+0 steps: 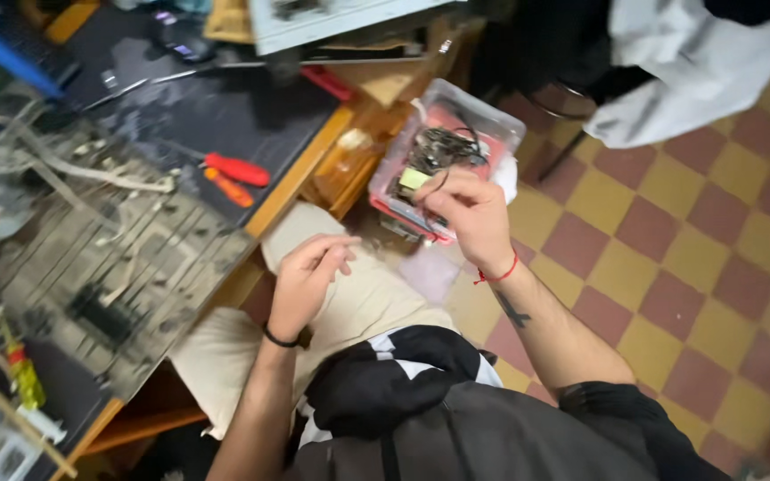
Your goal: The person disassembles an electronic device by disconnecting ribbon cables and wires, removing a circuit board with a screwdriver, and placing components into a plastic container. They handle multiple wires and connectors, using a red-handled screwdriver to loosen screws before removing parts.
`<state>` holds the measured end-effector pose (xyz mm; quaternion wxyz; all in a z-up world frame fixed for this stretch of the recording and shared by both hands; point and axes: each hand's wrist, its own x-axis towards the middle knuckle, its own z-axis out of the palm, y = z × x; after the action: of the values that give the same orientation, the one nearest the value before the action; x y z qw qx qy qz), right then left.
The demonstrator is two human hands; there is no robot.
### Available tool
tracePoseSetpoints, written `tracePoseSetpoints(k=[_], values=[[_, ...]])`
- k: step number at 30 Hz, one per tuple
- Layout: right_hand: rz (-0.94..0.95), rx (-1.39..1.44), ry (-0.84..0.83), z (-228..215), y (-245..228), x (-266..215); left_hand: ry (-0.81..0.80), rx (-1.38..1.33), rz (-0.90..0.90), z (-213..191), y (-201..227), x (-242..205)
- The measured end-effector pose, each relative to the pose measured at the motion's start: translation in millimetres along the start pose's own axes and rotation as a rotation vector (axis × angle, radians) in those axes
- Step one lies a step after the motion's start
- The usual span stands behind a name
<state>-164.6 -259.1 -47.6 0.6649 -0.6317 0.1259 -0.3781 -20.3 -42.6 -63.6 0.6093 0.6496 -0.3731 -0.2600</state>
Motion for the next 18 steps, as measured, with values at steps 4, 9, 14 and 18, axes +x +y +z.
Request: tracePoseSetpoints(k=[4,9,14,18], values=[[0.051,0.026,0.326,-43.7,24.9,-2.2,0.013,0.292,0.149,5.3,26.4,13.7],[0.107,-0.071,0.49,-79.8,73.4,-9.8,0.121,0.659,0.415,-6.7,22.2,42.8],[0.144,-0.107,0.58,-104.2,127.0,-32.1,0.128,0.754,0.353,-0.6,0.1,53.2],[0.172,-0.179,0.582,-113.3,162.0,-47.1,0.155,0.909,0.324,12.8,-12.7,56.7]])
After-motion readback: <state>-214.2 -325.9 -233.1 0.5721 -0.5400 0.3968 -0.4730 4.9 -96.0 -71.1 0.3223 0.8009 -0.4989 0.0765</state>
